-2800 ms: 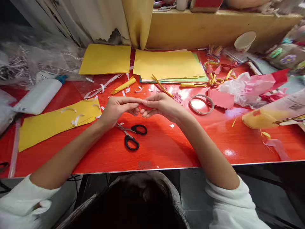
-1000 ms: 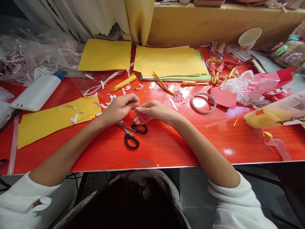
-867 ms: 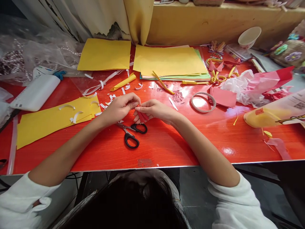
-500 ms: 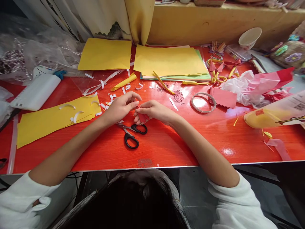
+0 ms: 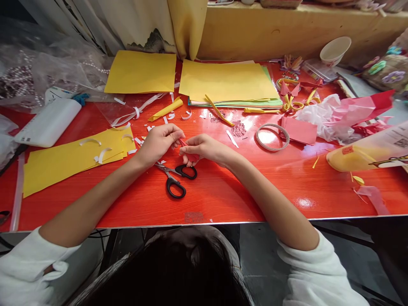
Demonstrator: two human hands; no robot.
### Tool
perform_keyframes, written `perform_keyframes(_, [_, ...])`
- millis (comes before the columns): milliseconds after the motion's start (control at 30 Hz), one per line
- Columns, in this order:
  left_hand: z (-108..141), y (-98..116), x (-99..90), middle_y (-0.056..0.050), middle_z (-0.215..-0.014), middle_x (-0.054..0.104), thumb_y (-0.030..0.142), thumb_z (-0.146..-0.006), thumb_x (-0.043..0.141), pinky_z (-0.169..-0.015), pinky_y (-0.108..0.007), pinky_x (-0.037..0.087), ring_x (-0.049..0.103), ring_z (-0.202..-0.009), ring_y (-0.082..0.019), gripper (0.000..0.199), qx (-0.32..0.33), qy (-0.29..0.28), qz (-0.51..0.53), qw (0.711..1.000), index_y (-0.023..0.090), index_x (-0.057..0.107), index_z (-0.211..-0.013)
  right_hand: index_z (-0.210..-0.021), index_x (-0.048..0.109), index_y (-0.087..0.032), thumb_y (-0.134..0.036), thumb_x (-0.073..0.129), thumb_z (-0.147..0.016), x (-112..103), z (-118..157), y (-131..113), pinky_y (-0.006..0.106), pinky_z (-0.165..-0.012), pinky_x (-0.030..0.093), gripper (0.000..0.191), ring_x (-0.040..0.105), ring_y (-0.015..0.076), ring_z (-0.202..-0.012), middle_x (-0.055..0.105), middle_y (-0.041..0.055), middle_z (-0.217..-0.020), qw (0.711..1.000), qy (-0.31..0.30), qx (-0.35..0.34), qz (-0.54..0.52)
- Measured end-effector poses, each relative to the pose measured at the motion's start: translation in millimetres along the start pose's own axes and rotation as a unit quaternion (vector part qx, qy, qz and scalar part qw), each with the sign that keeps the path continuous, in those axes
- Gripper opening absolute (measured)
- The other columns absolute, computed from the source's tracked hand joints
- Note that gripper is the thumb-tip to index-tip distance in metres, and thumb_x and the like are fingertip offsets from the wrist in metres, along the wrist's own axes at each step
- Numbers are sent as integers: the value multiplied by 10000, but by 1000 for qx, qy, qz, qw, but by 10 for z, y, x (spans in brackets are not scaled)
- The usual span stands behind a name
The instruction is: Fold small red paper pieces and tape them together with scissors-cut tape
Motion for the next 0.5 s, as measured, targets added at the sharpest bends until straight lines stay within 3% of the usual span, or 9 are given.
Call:
perform_keyframes(133, [5,18,1,25,-668,558,268,-844,496,-623,-216,405,533,-621,-103,148,12,9,-27,1000,191,598,-918,-660,632,-138,-366,665,-782,21,-8,-9,214,-579,479,261,580,95,-570,658,36,-660,1000,12,11,-7])
perform_keyframes(300, [0,31,-17,11,-617,555,422,-835,520,-584,-222,369,500,-601,-112,260,-9,-9,-68,998,182,559,-743,-699,649,-149,-357,690,-767,24,-9,11,231,-622,510,222,623,115,-626,686,52,-716,998,43,13,-48])
perform_keyframes(500, [-8,28,-22,14,-651,554,286,-824,517,-599,-219,402,526,-597,-98,153,-7,-36,2,999,168,530,-727,-865,696,-163,-425,564,-863,-16,5,45,242,-705,531,293,676,151,-784,725,84,-846,997,-1,19,-74])
Point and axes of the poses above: each hand's wrist, its own z-axis away from the middle knuckle, its own x-axis out of the palm, y = z × x, the point moved 2 cm from there along -z, towards the middle knuckle
